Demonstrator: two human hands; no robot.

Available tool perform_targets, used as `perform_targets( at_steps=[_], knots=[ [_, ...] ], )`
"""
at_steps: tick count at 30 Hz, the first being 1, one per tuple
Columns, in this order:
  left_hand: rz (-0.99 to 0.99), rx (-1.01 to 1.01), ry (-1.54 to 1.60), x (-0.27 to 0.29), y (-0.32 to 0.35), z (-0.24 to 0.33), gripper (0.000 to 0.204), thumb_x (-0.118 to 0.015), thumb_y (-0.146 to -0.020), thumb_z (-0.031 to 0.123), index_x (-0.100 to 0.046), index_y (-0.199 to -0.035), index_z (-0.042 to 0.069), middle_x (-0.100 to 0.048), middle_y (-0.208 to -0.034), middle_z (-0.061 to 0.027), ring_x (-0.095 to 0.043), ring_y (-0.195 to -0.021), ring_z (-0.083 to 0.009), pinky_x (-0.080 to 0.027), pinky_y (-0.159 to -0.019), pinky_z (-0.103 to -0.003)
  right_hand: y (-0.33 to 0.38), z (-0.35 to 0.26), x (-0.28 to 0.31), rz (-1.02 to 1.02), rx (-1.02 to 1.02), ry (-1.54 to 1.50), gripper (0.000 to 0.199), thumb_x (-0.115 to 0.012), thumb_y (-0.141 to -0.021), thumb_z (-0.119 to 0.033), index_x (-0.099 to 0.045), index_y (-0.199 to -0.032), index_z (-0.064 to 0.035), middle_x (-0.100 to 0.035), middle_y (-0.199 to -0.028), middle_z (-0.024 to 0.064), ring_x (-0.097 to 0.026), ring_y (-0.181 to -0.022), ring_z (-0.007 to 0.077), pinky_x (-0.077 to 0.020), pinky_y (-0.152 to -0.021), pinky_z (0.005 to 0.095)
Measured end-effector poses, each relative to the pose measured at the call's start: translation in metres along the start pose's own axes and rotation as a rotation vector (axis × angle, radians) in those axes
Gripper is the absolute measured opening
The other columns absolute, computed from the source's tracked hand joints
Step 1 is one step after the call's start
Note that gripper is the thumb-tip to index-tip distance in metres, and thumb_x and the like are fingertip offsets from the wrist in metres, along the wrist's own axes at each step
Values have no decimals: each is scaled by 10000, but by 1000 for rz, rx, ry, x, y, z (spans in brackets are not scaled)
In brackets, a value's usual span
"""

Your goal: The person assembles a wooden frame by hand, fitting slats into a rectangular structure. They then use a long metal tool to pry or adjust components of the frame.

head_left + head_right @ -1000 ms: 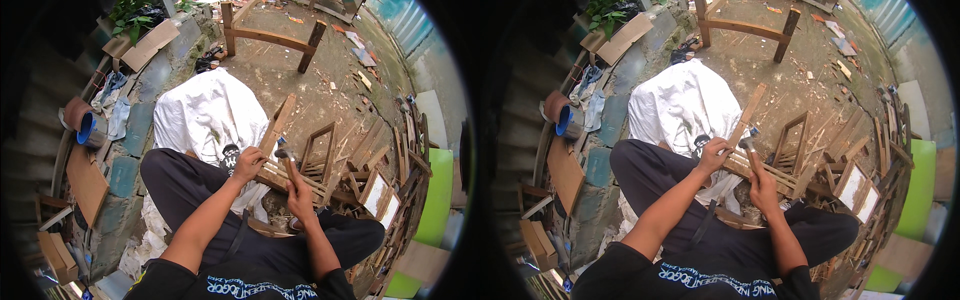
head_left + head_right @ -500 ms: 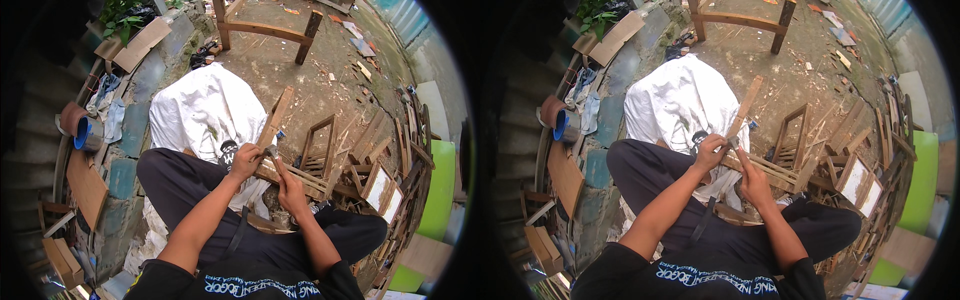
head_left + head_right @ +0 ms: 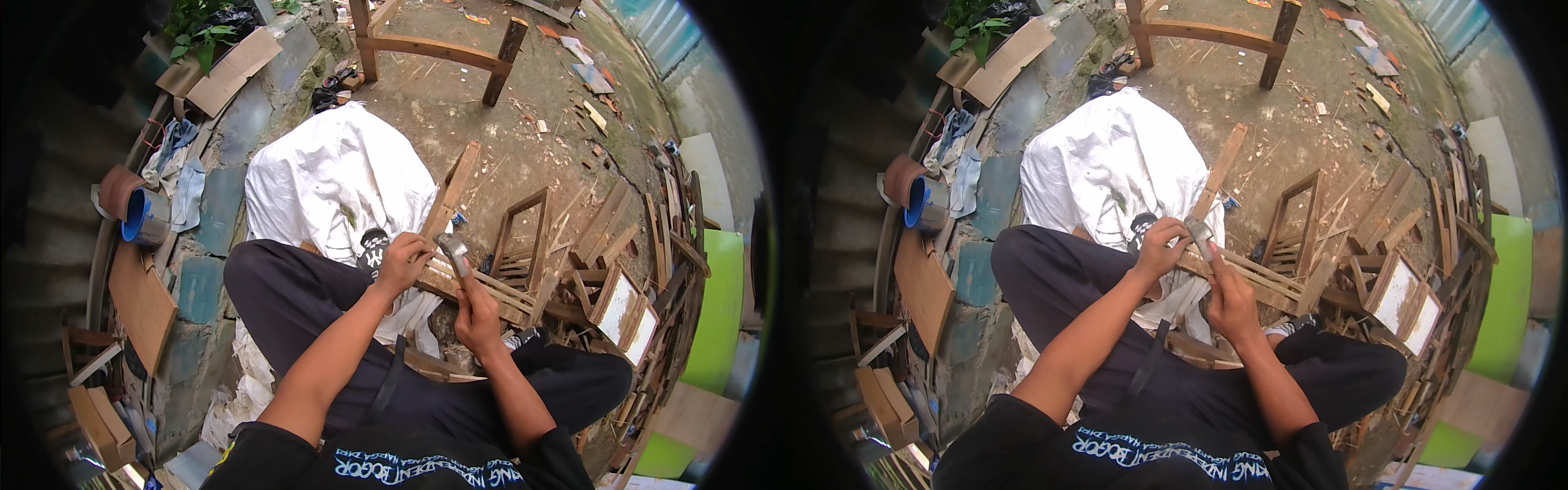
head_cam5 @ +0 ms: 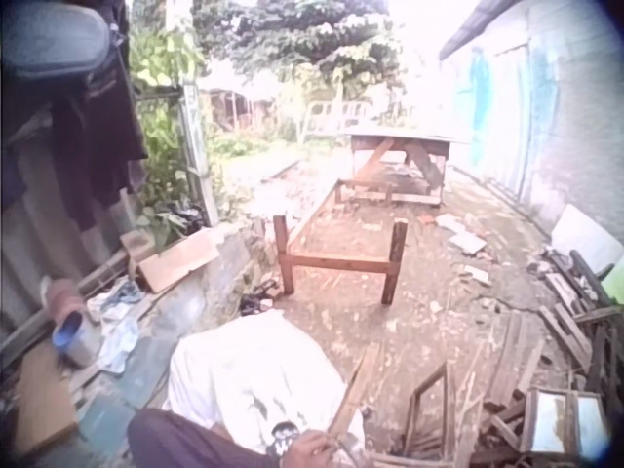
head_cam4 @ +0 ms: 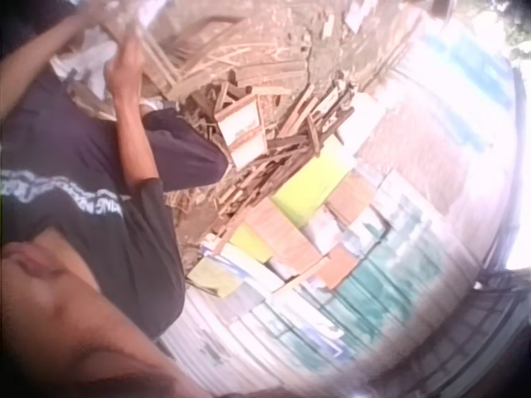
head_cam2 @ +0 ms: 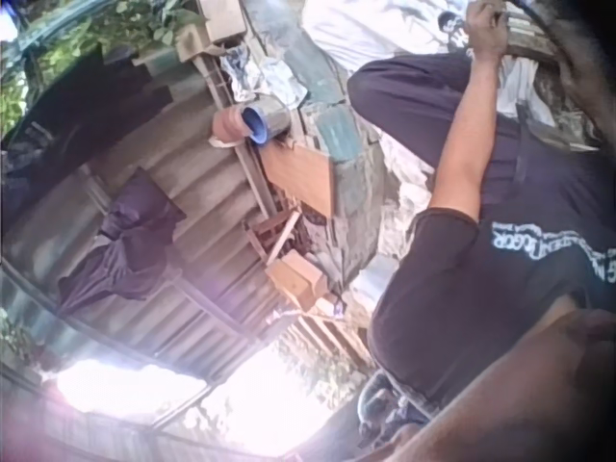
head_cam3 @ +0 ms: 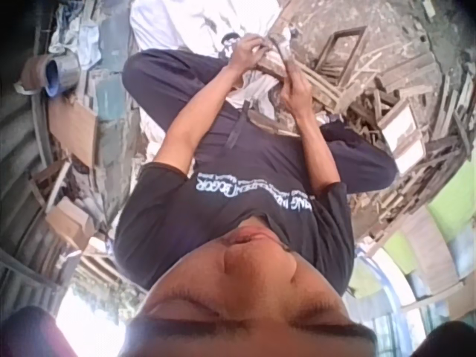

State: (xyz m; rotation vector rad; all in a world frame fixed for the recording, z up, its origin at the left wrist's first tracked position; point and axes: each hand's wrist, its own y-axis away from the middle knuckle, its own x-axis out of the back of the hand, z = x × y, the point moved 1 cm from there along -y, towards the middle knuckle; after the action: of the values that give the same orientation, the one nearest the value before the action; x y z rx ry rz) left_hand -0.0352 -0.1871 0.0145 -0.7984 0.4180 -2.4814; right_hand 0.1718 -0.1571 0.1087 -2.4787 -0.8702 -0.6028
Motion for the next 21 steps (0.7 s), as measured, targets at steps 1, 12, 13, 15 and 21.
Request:
perform_targets(
  at_steps=[1, 12, 13, 15, 21],
  knots=[
    [-9, 15, 8, 1, -1, 3, 165, -811, -742, -48, -718, -865, 10, -708, -954, -121, -690, -918, -310, -552, -813, -389, 2, 2, 0, 0, 29, 13, 663, -551, -974, 30, -433, -1594, -171, -680, -1170, 296, -667, -1027, 487, -522, -873, 506],
    [12, 38, -10, 0, 5, 1, 146, -823, -791, -2, -760, -919, 29, -722, -968, -117, -714, -919, -298, -567, -811, -376, -1, 5, -1, -158, -176, 44, 622, -551, -982, 23, -449, -1578, -124, -681, -1181, 308, -686, -1032, 482, -539, -862, 494],
    [18, 46, -4, 0, 8, 0, 155, -821, -801, 4, -770, -943, 36, -724, -972, -116, -718, -917, -296, -571, -807, -373, -1, 7, -1, -106, -142, 22, 592, -552, -994, 16, -461, -1567, -103, -678, -1197, 314, -693, -1057, 471, -545, -871, 474],
    [33, 27, 15, 1, 8, 3, 239, -816, -827, 22, -789, -1062, 57, -722, -1006, -124, -734, -914, -287, -586, -794, -364, 3, 6, 3, -41, -157, 11, 577, -546, -1005, 8, -469, -1564, -114, -677, -1208, 313, -689, -1076, 470, -545, -882, 470],
    [-33, 127, 56, 9, 13, 12, 318, -826, -848, 87, -760, -1152, 20, -676, -1127, -144, -730, -969, -296, -610, -851, -371, 9, 4, 8, -73, -185, -4, 582, -552, -1011, 3, -474, -1569, -143, -692, -1191, 294, -687, -1073, 463, -547, -891, 464]
  ],
)
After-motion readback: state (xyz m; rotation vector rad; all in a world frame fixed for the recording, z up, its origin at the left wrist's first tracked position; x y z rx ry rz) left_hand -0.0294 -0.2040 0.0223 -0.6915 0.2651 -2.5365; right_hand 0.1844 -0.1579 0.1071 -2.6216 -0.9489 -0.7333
